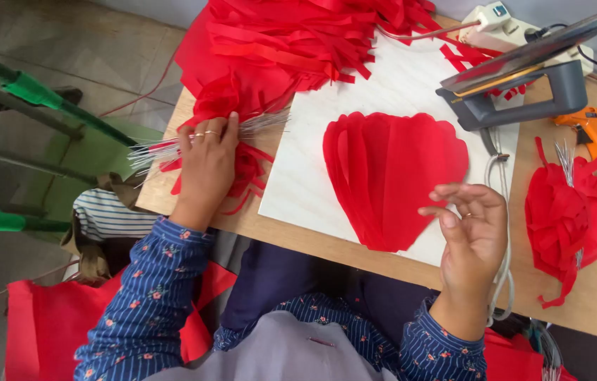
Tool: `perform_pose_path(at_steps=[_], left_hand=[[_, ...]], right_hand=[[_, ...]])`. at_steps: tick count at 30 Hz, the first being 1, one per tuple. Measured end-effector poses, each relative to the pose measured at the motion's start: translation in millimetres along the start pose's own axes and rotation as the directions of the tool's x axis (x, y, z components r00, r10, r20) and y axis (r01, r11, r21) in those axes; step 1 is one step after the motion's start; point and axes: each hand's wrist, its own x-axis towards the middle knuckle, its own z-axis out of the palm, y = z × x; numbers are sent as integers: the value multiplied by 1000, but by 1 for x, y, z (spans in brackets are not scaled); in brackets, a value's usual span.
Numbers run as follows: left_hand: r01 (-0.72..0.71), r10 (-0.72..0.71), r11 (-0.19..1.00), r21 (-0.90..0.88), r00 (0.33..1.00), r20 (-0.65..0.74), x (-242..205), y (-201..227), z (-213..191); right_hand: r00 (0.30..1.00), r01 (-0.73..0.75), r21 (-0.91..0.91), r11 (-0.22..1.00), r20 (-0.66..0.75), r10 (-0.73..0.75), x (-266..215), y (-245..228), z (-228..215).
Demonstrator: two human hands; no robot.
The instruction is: Ironing red heart-shaped fabric petals on a wooden table
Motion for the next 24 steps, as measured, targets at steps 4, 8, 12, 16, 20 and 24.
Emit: perform_pose_path(at_steps=[4, 8, 12, 16, 20, 24], left_hand=[[0, 0, 1000, -23, 1000, -16, 0, -6, 0], [-32, 27, 998, -53, 997, -77, 1, -15, 1], [-66, 53, 995, -79, 986, -156, 10, 0, -42], [-102, 54, 958, -269, 982, -180, 11, 73, -80], [-235, 162, 760, -606, 972, -173, 10, 163, -93], [58, -99, 564, -823, 995, 2, 24, 207, -81]], right_hand=[[1000, 7, -141, 990, -22, -10, -2, 7, -20], [998, -55, -305, 951, -43, 44, -6, 10, -31], [995, -102, -473, 875, -56, 85, -7, 10, -34], [996, -84, -552, 829, -39, 75, -7, 6, -28], [965, 217, -754, 620, 260, -21, -10, 17, -8], [953, 288, -798, 529, 294, -76, -12, 17, 3]])
